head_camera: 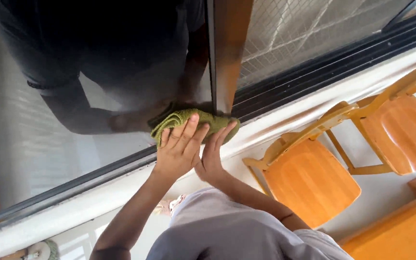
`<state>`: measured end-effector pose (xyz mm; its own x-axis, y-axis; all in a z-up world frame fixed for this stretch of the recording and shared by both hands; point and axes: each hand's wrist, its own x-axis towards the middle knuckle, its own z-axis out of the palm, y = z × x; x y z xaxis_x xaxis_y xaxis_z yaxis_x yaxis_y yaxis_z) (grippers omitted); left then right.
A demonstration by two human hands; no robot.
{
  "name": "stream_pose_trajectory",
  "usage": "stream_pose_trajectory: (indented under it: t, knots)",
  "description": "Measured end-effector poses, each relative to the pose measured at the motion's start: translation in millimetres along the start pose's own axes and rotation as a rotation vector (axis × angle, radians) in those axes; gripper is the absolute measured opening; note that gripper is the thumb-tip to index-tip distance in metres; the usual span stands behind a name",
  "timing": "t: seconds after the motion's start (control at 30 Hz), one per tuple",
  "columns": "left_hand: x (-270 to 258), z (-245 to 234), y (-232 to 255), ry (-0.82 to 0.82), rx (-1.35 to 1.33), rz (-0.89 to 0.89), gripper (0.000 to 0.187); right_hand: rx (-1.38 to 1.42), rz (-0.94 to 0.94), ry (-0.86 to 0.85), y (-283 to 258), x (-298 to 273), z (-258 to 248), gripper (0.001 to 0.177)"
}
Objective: The person wipes a glass window and its frame with a green cloth. They move the cloth along the bottom edge and side of the window, then continue wiping the glass surface in broad strokes.
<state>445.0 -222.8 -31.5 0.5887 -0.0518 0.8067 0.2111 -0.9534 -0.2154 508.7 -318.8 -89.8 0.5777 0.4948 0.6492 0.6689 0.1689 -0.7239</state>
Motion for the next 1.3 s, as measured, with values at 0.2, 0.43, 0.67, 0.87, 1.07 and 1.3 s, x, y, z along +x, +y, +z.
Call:
stream_pose_trajectory:
  t: [0.2, 0.43, 0.67, 0.87, 1.07, 1.3]
  knots:
    - [25.7, -23.4, 1.3, -0.008, -0.060, -0.082, 0.048, -0.377, -0.322, 0.203, 13.7, 74.9, -14.8, 0.093]
    - [20.3, -36.0, -13.8, 0.033, 0.015, -0.188, 0.072, -0.799, -0.510, 0.135, -15.3, 108.3, -27.6, 0.091]
    - [-66.6, -25.1, -21.0, -0.070, 0.129, -0.305, 0.072, -0.864, -0.450, 0.026, 63.9, 15.4, 7.0, 0.098]
    - [-152.1, -10.2, -0.5, -0.124, 0.179, -0.461, 0.071, -0.714, -0.466, -0.135, 68.3, -45.1, 32.8, 0.088]
    - [-144.0, -19.8, 7.2, 0.034, 0.171, -0.443, 0.045, -0.590, -0.564, 0.033, 108.5, -39.5, 20.8, 0.049]
    - [-114.9, 3.8, 26.1, 0.066, 0.180, -0.454, 0.036, -0.465, -0.603, 0.118, 94.9, -22.7, -5.3, 0.023]
